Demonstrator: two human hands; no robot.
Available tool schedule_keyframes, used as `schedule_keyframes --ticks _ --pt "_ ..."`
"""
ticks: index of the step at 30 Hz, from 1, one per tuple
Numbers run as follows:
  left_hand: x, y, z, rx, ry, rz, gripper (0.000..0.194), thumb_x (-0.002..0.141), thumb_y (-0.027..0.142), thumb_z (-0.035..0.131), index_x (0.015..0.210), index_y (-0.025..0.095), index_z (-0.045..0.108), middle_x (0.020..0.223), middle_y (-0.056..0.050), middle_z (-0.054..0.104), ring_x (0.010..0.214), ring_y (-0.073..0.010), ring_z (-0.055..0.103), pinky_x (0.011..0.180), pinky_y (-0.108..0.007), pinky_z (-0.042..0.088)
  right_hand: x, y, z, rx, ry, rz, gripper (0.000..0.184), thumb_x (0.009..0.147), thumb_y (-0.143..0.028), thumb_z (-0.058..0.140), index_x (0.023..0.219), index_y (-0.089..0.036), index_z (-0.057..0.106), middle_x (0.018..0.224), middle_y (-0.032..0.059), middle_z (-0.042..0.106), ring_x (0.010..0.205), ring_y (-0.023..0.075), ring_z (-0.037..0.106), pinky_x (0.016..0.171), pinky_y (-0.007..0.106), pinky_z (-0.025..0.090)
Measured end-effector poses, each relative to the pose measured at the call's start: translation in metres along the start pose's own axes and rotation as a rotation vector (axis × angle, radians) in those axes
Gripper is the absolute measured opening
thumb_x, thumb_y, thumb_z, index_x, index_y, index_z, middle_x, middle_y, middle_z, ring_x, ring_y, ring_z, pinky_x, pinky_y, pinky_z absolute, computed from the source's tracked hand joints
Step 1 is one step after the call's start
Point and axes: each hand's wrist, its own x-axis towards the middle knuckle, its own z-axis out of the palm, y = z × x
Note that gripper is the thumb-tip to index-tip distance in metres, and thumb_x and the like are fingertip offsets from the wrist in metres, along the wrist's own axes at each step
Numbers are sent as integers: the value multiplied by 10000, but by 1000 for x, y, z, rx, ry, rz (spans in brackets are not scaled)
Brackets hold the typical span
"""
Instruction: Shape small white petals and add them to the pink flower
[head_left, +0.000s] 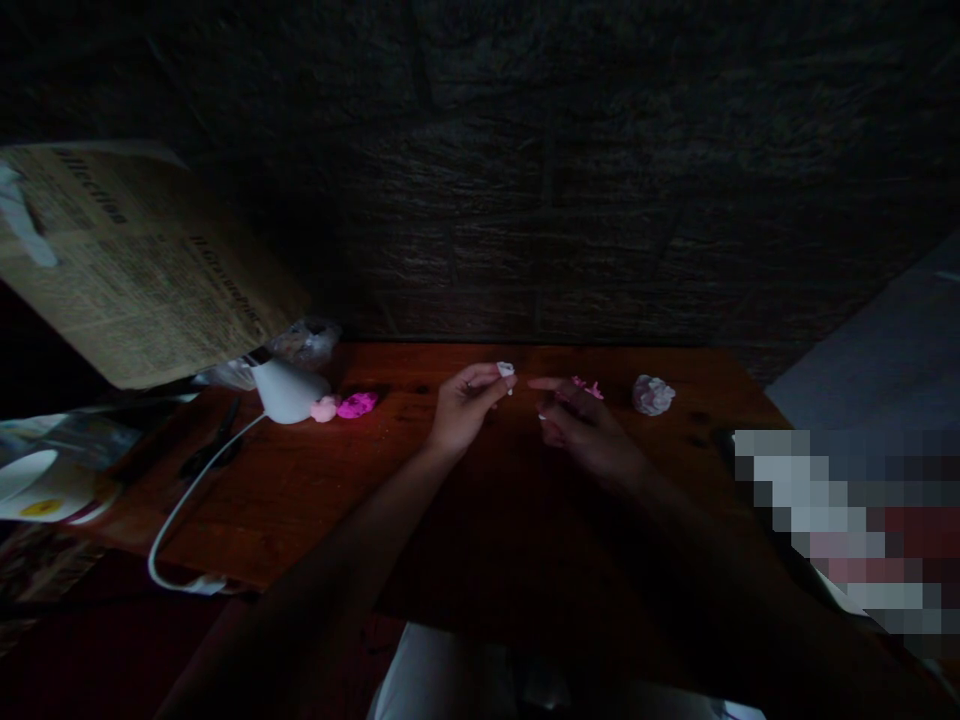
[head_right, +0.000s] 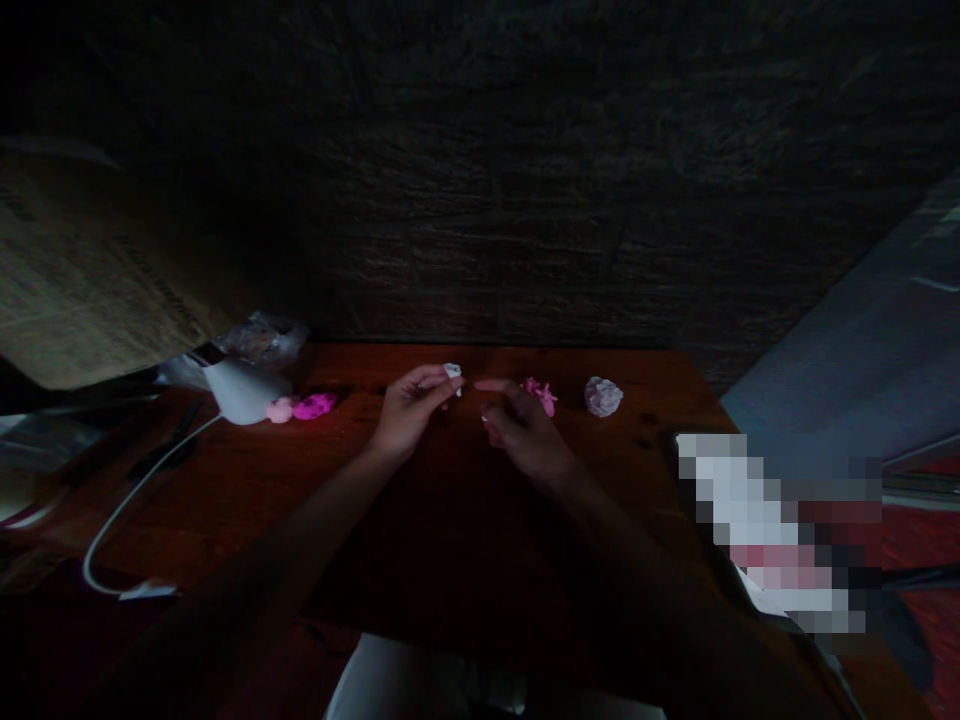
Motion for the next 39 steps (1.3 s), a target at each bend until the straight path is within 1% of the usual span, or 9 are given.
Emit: schedule_keyframes --ticks 4,9,16,19,23,28,33,36,39 --pt "0 0 0 14 -6 10 281 656 377 838 838 190 734 771 -17 725 674 -116 603 584 -230 429 -1 0 -1 -77 1 -27 368 776 -359 674 1120 -227 672 599 -83 450 547 93 412 554 261 368" --pt "0 -1 1 2 -4 -2 283 647 361 839 840 182 736 819 -26 744 673 -115 606 567 -217 421 1 -3 -1 -222 -46 -9 353 839 -498 648 964 -184 749 692 -9 596 620 116 522 638 292 427" --pt "1 -1 0 7 -3 9 272 653 348 836 847 183 739 829 -32 753 674 -116 619 584 -224 444 0 -1 -2 43 -118 128 337 740 -459 793 987 -230 767 963 51 713 814 143 621 752 307 520" --pt "1 -1 0 6 5 15 286 649 355 840 855 183 742 842 -37 757 695 -122 630 598 -227 451 -2 -4 -1 82 -152 157 325 683 -438 844 911 -215 779 956 53 731 813 131 627 760 284 519" --pt "1 -1 -1 18 9 19 289 649 357 841 854 179 743 826 -33 752 701 -121 630 588 -216 441 -2 -6 0 39 -147 179 327 656 -462 855 811 -188 764 849 39 727 697 103 595 667 255 489" --pt "2 -2 -2 20 0 18 289 660 361 834 864 178 740 796 -25 740 691 -121 623 582 -221 434 -2 -7 0 -59 -158 117 312 678 -469 830 713 -176 728 675 -1 672 571 84 528 571 245 415" --pt "2 -4 -1 26 -21 46 253 668 347 830 848 196 737 850 -34 750 752 -138 650 673 -266 492 -2 -7 -1 -73 -172 49 257 679 -412 833 805 -204 747 747 9 717 630 113 597 639 280 487" --pt "2 -6 -1 23 -27 57 245 672 351 828 841 202 733 880 -40 754 791 -152 666 708 -287 512 -2 -4 -3 -96 -208 52 276 726 -401 804 928 -217 762 881 42 753 741 146 664 735 331 545" --pt "2 -7 -2 36 -22 43 258 677 358 826 858 200 734 884 -42 755 799 -157 670 690 -281 509 -1 0 -4 -117 -228 72 315 760 -433 780 974 -203 763 920 65 755 796 164 684 804 374 568"
